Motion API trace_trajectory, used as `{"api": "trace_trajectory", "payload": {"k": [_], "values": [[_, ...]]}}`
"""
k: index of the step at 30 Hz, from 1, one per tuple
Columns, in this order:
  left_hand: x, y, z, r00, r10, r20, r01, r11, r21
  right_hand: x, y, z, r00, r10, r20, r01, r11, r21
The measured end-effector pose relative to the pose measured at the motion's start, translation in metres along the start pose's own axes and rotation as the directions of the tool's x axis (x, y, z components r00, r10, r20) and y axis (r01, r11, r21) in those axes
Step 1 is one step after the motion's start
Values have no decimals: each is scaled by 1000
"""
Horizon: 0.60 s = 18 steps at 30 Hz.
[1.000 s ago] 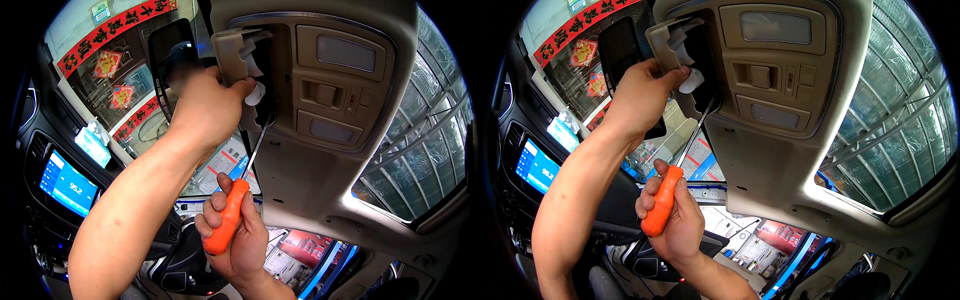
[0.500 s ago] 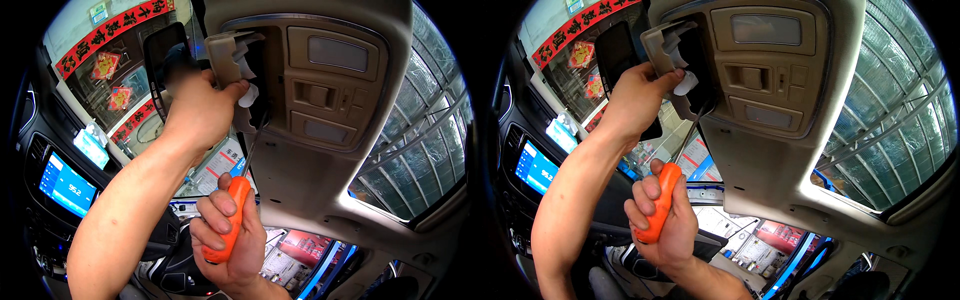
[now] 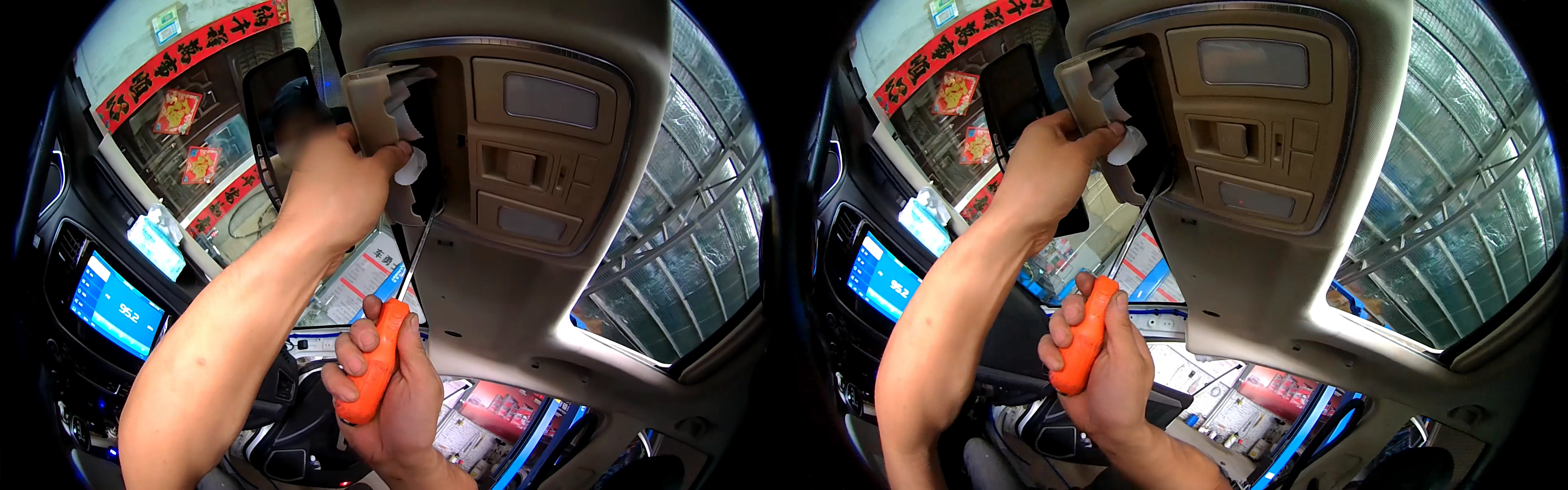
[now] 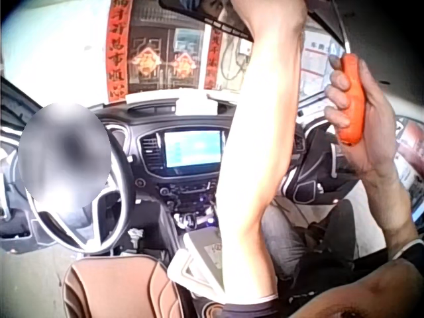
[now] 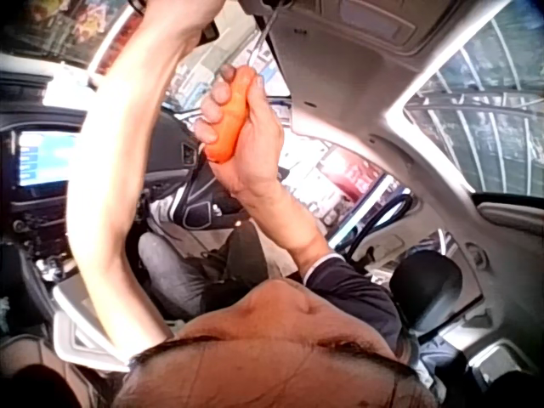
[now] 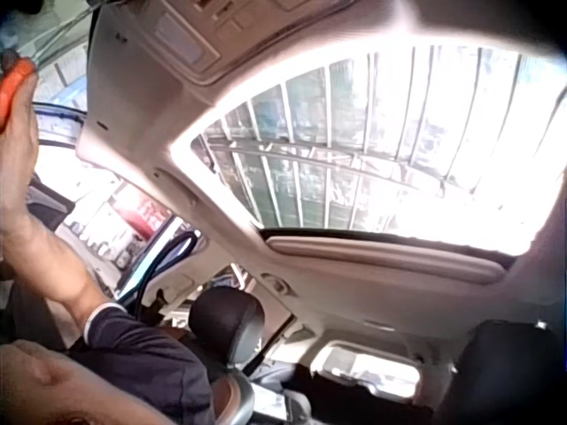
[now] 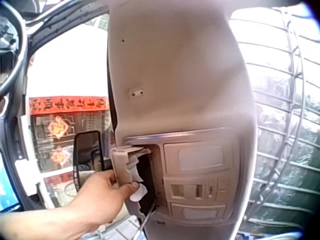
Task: The person uses a screwdriver to pry and detach the sun visor and overhead console trim inside a car. They remove the sun visor, then proceed to detach the overhead console and A-pillar trim, exposing the interior roof structure.
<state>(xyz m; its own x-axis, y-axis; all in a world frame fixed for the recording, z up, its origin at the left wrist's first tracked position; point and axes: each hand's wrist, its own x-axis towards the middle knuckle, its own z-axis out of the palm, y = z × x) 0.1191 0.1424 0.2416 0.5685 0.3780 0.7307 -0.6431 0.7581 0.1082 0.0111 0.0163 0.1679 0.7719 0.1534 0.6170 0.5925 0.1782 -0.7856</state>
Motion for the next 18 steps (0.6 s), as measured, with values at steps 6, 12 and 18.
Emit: {"api": "trace_trajectory", "payload": {"k": [6,12,18], "values": [[0,-4,0,1000,20,14,-20,999,-30,-10,-23,-4,991,27,-129,-42,992,-118],[2,-6,-3,999,45,-8,-45,999,-13,-9,-33,13,981,49,-190,-99,960,-261],[-1,-3,0,1000,-8,17,8,1000,0,8,-2,-6,993,-34,-115,2,964,-267]]}}
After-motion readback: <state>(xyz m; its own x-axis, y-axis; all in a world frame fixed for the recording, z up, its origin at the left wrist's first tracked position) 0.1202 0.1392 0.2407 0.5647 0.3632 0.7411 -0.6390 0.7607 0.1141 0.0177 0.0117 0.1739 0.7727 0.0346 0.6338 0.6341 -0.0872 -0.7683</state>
